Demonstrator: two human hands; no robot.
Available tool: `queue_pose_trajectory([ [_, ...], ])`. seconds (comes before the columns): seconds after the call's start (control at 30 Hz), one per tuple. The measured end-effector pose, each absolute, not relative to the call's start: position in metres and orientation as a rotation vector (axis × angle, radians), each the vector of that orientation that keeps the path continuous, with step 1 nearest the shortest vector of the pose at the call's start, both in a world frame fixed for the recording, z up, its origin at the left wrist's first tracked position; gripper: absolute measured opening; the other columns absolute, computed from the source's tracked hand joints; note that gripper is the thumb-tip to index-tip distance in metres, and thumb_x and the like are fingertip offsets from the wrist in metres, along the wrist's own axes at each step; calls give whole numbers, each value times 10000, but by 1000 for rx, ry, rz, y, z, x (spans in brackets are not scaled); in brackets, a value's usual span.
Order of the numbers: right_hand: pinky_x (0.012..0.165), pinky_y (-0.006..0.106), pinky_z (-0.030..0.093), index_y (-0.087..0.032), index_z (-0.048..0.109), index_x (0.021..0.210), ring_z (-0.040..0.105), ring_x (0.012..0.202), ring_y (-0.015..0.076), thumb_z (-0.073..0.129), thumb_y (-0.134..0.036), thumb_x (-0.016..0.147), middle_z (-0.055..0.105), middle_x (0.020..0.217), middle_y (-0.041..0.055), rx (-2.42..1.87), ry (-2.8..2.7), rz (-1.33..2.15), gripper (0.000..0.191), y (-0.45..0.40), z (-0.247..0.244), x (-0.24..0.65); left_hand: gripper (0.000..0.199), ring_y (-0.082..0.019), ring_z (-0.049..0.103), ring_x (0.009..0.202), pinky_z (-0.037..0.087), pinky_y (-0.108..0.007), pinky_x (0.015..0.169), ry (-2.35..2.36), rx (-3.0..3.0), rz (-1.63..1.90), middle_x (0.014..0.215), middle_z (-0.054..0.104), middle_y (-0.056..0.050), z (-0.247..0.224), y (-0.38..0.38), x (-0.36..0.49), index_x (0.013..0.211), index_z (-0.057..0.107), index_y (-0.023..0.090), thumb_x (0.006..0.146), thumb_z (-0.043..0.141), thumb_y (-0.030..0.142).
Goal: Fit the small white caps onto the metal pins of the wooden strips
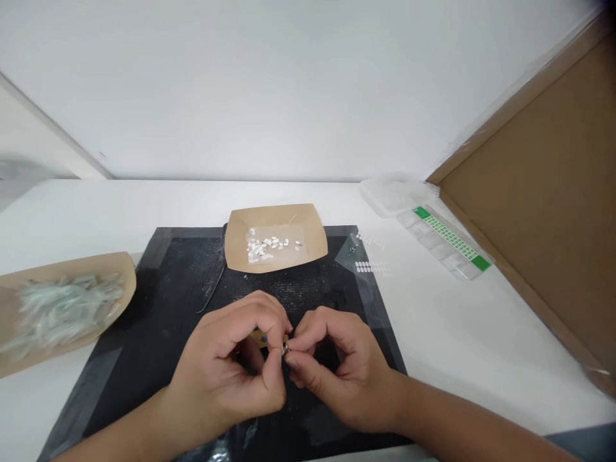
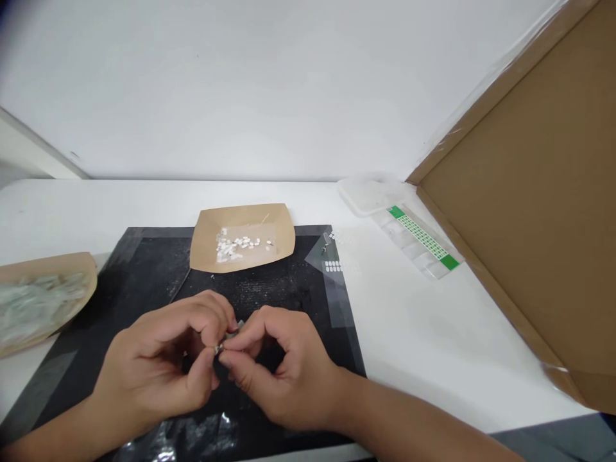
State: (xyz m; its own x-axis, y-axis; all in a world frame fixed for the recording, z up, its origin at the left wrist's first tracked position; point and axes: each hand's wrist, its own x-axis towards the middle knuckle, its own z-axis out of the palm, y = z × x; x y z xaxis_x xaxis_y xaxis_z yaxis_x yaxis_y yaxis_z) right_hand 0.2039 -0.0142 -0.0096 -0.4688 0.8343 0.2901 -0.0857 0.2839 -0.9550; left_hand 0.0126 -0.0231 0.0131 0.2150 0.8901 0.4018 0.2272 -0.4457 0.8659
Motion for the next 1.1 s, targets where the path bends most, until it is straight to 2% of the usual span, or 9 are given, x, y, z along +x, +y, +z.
queue_pose_trajectory([
  [0.3, 607, 220, 528, -182, 658, 940, 655, 591, 92, 732, -179, 977, 676, 717, -30, -679, -1549, 1450, 83, -14, -8, 202, 152, -148, 686, 686, 612, -240, 586, 1044, 1838, 1299, 758, 688, -39, 15, -21, 13, 752, 614, 187, 805, 620, 45],
  [0.5, 609, 219, 538, -189, 660, 944, 668, 592, 98, 734, -180, 974, 674, 710, -32, -696, -1527, 1472, 80, -15, -9, 201, 168, -155, 711, 715, 494, -123, 420, 1078, 1811, 1254, 800, 703, -42, 14, -23, 11, 773, 640, 193, 785, 653, 26],
  [0.6, 624, 224, 542, -192, 673, 943, 666, 604, 100, 734, -171, 966, 683, 721, -24, -702, -1577, 1404, 67, -14, -8, 203, 166, -149, 707, 711, 483, -110, 404, 1097, 1833, 1247, 813, 697, -45, 15, -24, 10, 760, 640, 190, 780, 653, 26],
  [0.87, 652, 247, 517, -195, 701, 919, 687, 667, 126, 763, -172, 923, 738, 774, 9, -765, -1750, 1127, 65, -13, -7, 205, 183, -122, 667, 731, 548, -141, 523, 1145, 2039, 1270, 756, 645, -21, 21, -23, 11, 717, 583, 183, 836, 610, 46],
  [1.1, 642, 246, 525, -185, 706, 922, 682, 658, 125, 746, -174, 935, 718, 752, 5, -791, -1711, 1200, 43, -15, -8, 204, 208, -121, 653, 799, 572, -194, 677, 1163, 2128, 1292, 731, 607, 3, 19, -25, 10, 742, 574, 183, 883, 631, 41],
])
